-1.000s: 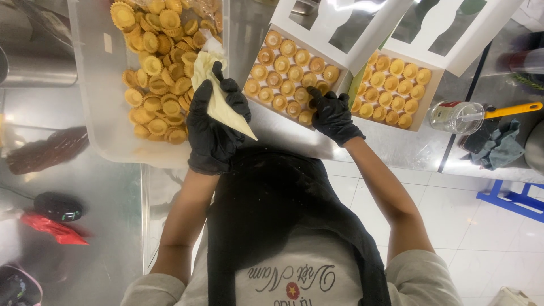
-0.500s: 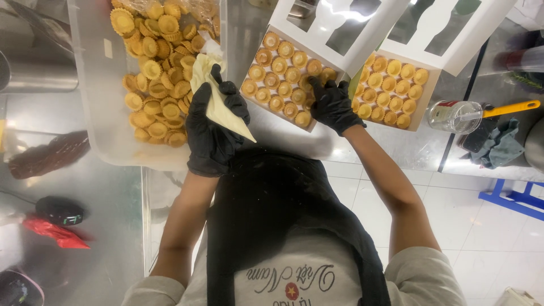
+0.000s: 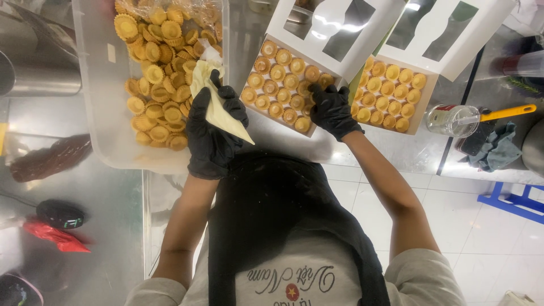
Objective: Filling small tart shells with white cream using a piping bag and organizing them into display boxes.
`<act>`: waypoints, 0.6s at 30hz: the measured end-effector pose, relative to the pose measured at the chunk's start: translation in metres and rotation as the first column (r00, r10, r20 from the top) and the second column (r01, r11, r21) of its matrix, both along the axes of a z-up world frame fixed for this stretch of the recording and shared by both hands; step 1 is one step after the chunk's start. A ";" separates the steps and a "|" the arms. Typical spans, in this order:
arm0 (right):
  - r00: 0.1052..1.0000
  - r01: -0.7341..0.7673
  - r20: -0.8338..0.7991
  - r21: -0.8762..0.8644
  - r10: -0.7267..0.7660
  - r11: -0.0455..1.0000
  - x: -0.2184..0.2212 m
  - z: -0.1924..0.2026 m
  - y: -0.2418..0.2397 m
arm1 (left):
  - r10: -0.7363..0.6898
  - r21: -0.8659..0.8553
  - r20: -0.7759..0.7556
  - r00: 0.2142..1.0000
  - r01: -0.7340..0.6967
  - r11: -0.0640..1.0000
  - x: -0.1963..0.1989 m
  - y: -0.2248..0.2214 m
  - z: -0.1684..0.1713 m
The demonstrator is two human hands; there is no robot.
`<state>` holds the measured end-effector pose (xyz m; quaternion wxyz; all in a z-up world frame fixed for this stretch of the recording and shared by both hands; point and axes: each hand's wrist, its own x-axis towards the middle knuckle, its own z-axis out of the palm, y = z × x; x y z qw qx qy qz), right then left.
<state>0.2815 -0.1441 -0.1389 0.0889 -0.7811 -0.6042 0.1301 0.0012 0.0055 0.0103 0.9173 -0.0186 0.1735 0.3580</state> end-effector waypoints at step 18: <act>0.979 0.103 0.173 0.049 -0.110 0.994 0.001 -0.048 0.011 | -0.011 -0.070 0.097 0.995 0.017 0.997 -0.002 0.001 -0.001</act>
